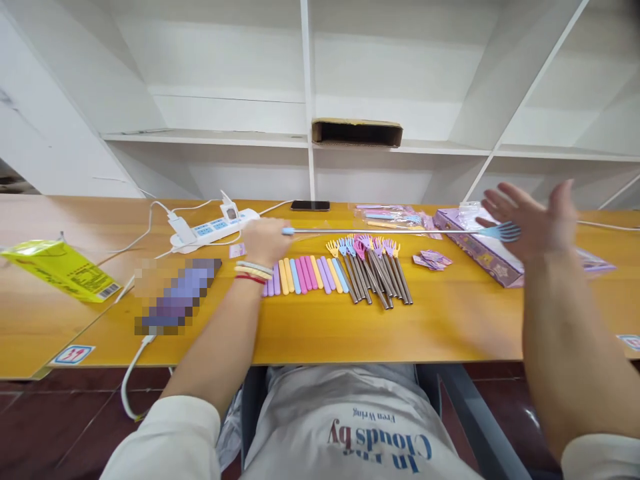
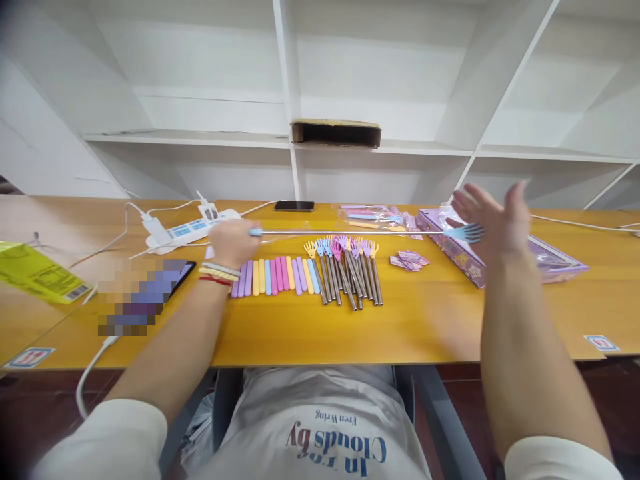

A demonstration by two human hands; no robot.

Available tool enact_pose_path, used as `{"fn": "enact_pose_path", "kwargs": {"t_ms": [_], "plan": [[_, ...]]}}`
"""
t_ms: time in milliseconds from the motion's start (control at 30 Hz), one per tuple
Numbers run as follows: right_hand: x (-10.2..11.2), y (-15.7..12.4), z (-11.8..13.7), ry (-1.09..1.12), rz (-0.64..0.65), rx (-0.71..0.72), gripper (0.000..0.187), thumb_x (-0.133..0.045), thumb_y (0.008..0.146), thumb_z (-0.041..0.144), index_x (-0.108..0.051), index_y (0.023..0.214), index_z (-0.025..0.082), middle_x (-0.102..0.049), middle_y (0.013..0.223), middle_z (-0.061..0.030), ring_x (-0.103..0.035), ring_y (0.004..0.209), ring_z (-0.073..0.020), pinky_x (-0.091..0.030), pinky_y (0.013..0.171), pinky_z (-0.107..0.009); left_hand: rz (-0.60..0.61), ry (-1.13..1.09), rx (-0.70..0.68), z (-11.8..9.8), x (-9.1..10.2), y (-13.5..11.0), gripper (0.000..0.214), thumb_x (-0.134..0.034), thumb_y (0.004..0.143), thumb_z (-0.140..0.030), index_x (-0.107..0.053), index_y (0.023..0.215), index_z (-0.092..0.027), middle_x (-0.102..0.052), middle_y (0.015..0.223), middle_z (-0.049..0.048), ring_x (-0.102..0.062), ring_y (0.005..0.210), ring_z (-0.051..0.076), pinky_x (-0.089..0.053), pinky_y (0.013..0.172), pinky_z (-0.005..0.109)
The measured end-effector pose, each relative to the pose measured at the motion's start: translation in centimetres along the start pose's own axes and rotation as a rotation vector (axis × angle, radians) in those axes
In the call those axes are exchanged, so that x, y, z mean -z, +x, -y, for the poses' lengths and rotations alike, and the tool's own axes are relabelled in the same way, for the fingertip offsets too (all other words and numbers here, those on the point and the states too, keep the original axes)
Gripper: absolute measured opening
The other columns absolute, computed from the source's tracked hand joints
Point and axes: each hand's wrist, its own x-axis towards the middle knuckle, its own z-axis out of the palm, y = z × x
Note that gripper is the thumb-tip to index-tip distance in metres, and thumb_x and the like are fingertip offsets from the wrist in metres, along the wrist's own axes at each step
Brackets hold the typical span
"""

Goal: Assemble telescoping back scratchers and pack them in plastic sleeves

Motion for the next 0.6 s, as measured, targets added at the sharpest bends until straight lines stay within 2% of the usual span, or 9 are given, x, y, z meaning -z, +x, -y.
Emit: {"fn": "enact_pose_path", "kwargs": {"t_ms": [67, 133, 200, 300, 400, 500, 600], "plan": [[-3.4, -0.8, -2.6, 0.034, 0.076, 0.000, 0.073, -0.020, 0.080, 0.074, -0.065, 0.109, 0.024, -0.051, 0.130, -0.0168, -0.049, 0.117, -0.0265, -0.042, 0.079, -0.042, 0.058, 0.003, -0.085, -3.5, 0.6, -0.9, 0.030, -0.041, 0.080, -0.031, -0.065, 0.071, -0.015, -0.064, 0.073, 0.0113, -0.058, 0.073, 0.025, -0.033, 0.060, 0.033], [-7.2, -1.9, -5.2, 0.055, 0.180, -0.008, 0.067, -0.027, 0.077, 0.074, -0.060, 0.112, 0.027, -0.053, 0.127, -0.0117, -0.049, 0.117, -0.0245, -0.041, 0.085, -0.042, 0.141, -0.005, -0.140, -6.1, 1.3, -1.8, 0.029, -0.042, 0.080, -0.028, -0.068, 0.077, -0.016, -0.067, 0.078, 0.0121, -0.061, 0.074, 0.025, -0.036, 0.060, 0.033], [-10.9, -3.3, -7.4, 0.087, 0.187, 0.006, 0.069, -0.028, 0.073, 0.078, -0.058, 0.111, 0.029, -0.057, 0.122, -0.0093, -0.049, 0.117, -0.0246, -0.041, 0.087, -0.043, 0.185, 0.018, -0.096, -7.5, 2.0, -2.5, 0.028, -0.044, 0.078, -0.025, -0.070, 0.079, -0.016, -0.068, 0.078, 0.0129, -0.063, 0.075, 0.027, -0.039, 0.062, 0.034], [-15.2, -5.9, -8.9, 0.181, 0.266, -0.038, 0.075, -0.027, 0.071, 0.081, -0.057, 0.114, 0.028, -0.058, 0.119, -0.0091, -0.045, 0.121, -0.0256, -0.039, 0.090, -0.045, 0.245, 0.026, -0.072, -8.0, 2.4, -3.1, 0.027, -0.045, 0.077, -0.025, -0.071, 0.079, -0.015, -0.068, 0.076, 0.0141, -0.064, 0.075, 0.028, -0.041, 0.063, 0.035], [-18.2, -8.8, -8.4, 0.205, 0.417, -0.045, 0.075, -0.026, 0.073, 0.080, -0.055, 0.119, 0.028, -0.056, 0.124, -0.0085, -0.039, 0.127, -0.0248, -0.034, 0.096, -0.045, 0.311, -0.015, -0.106, -8.1, 2.2, -3.4, 0.026, -0.046, 0.077, -0.026, -0.071, 0.080, -0.016, -0.068, 0.073, 0.0132, -0.065, 0.072, 0.028, -0.042, 0.060, 0.034], [-20.0, -11.1, -6.3, 0.183, 0.487, 0.080, 0.074, -0.021, 0.076, 0.078, -0.053, 0.122, 0.030, -0.051, 0.131, -0.0060, -0.035, 0.130, -0.0242, -0.031, 0.099, -0.046, 0.328, -0.058, -0.081, -8.6, 1.7, -3.6, 0.027, -0.045, 0.080, -0.027, -0.070, 0.081, -0.018, -0.068, 0.072, 0.0120, -0.065, 0.071, 0.026, -0.043, 0.060, 0.034], [-20.9, -12.3, -3.8, 0.137, 0.526, 0.197, 0.073, -0.019, 0.077, 0.078, -0.051, 0.125, 0.034, -0.047, 0.135, -0.0027, -0.032, 0.132, -0.0239, -0.028, 0.101, -0.047, 0.303, -0.124, -0.059, -9.1, 1.4, -3.8, 0.032, -0.041, 0.084, -0.031, -0.070, 0.081, -0.019, -0.068, 0.071, 0.0107, -0.065, 0.070, 0.024, -0.043, 0.061, 0.032]]}}
